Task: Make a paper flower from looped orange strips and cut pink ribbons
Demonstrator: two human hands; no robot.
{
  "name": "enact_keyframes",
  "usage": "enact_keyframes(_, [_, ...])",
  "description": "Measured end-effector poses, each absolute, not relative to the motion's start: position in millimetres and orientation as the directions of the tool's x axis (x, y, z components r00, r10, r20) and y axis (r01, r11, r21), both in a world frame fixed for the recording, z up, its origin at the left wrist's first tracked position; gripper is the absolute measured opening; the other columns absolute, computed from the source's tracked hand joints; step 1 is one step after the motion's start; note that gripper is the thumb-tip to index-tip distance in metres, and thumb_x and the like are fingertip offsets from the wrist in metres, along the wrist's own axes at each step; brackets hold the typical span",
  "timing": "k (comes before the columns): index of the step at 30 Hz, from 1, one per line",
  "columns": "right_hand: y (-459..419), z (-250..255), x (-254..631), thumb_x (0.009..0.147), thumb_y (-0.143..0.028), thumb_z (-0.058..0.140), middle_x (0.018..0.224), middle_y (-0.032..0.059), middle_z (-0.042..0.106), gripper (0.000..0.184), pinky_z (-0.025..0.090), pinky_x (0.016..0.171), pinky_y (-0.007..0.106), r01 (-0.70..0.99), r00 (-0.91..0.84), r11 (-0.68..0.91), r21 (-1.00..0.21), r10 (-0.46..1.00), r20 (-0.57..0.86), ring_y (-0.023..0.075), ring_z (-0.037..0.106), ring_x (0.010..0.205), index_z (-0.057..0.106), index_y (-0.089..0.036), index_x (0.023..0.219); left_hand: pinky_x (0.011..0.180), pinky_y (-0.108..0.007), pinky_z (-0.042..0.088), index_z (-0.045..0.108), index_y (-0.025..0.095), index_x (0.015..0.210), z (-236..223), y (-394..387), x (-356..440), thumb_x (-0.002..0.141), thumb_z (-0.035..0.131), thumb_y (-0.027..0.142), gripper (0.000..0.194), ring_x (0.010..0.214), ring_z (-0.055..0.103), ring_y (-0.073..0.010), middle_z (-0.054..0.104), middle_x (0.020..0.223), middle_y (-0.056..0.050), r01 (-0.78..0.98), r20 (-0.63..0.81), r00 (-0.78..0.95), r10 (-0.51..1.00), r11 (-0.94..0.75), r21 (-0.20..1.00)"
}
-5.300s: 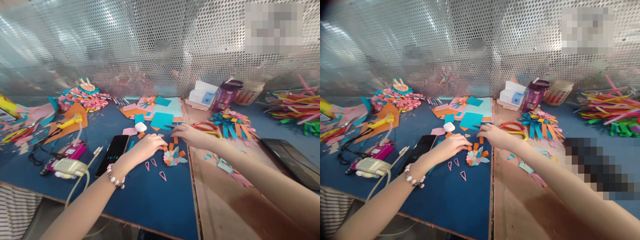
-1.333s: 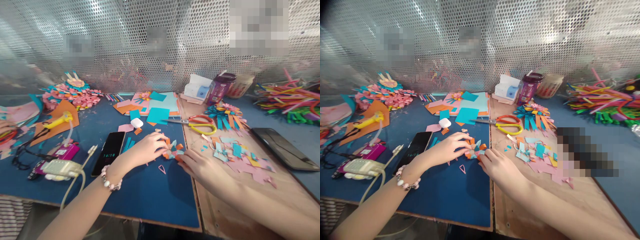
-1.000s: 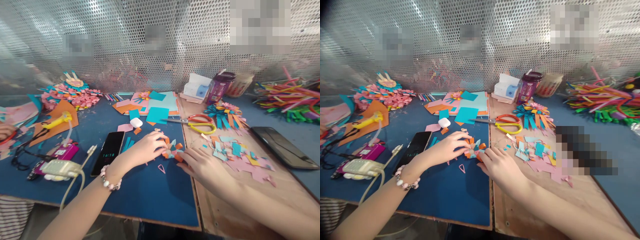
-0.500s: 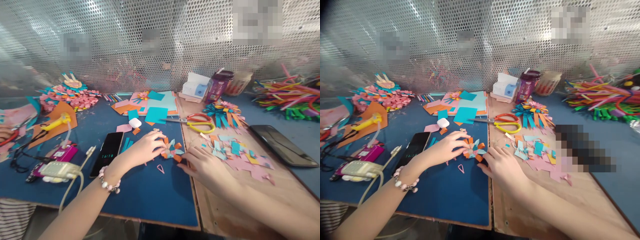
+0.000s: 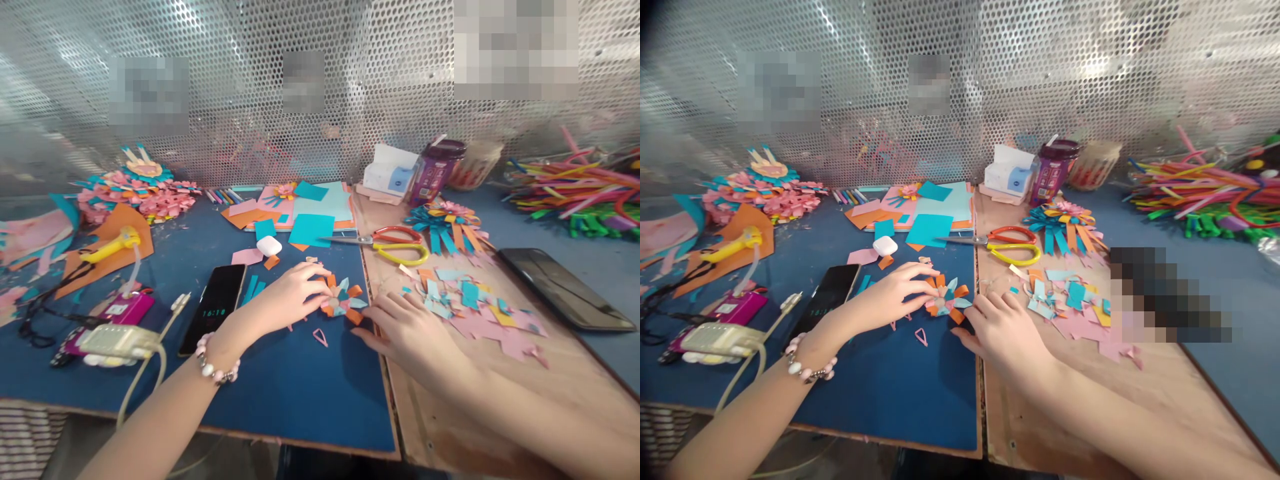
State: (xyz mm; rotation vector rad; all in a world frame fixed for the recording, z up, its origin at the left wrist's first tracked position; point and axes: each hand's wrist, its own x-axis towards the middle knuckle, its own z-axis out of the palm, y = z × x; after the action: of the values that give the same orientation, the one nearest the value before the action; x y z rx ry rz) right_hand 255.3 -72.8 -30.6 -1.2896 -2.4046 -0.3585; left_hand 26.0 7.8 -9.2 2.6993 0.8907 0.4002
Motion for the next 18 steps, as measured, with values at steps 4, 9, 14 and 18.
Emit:
enact_keyframes(4, [-71.0,-30.9,254.8,0.088,-0.039,0.057,0.073,0.0040,0.061,0.026,0.039,0.066,0.030,0.841,-0.493,0.540,0.036,0.739,0.460,0.0182,0.058,0.073,0.063,-0.017,0.076,0.108,-0.046,0.036,0.070,0.023,0.098,-9.7,7.2,25.4,0.094,0.046,0.027,0.024,0.133,0.038,-0.0248,0.055,0.128,-0.005,0.534,0.177,0.771,0.612,-0.772,0.345])
enact_keyframes(9, [-70.1,-32.1,254.0,0.089,-0.033,0.056,0.070,0.0030,0.060,0.024,0.036,0.067,0.030,0.841,-0.496,0.539,0.049,0.731,0.468,0.0178,0.057,0.072,0.062,-0.017,0.072,0.108,-0.046,0.036,0.069,0.024,0.099,-8.3,7.2,25.5,0.094,0.046,0.028,0.025,0.133,0.037,-0.0249,0.055,0.128,-0.005,0.536,0.173,0.772,0.611,-0.773,0.339])
enact_keyframes(14, [-70.9,-32.0,253.2,0.088,-0.035,0.057,0.069,0.0025,0.060,0.024,0.035,0.066,0.030,0.840,-0.503,0.537,0.079,0.715,0.485,0.0181,0.056,0.071,0.062,-0.017,0.072,0.108,-0.045,0.037,0.069,0.024,0.098,-9.1,8.0,25.9,0.095,0.044,0.027,0.026,0.132,0.038,-0.0235,0.054,0.128,-0.005,0.520,0.186,0.784,0.592,-0.790,0.324])
enact_keyframes(18, [-70.4,-32.9,252.8,0.088,-0.034,0.058,0.068,0.0022,0.059,0.025,0.034,0.065,0.030,0.840,-0.506,0.534,0.097,0.707,0.494,0.0175,0.055,0.071,0.061,-0.017,0.069,0.107,-0.046,0.037,0.069,0.023,0.098,-9.6,7.8,25.4,0.095,0.044,0.028,0.026,0.132,0.038,-0.0241,0.054,0.128,-0.005,0.521,0.185,0.785,0.592,-0.791,0.320])
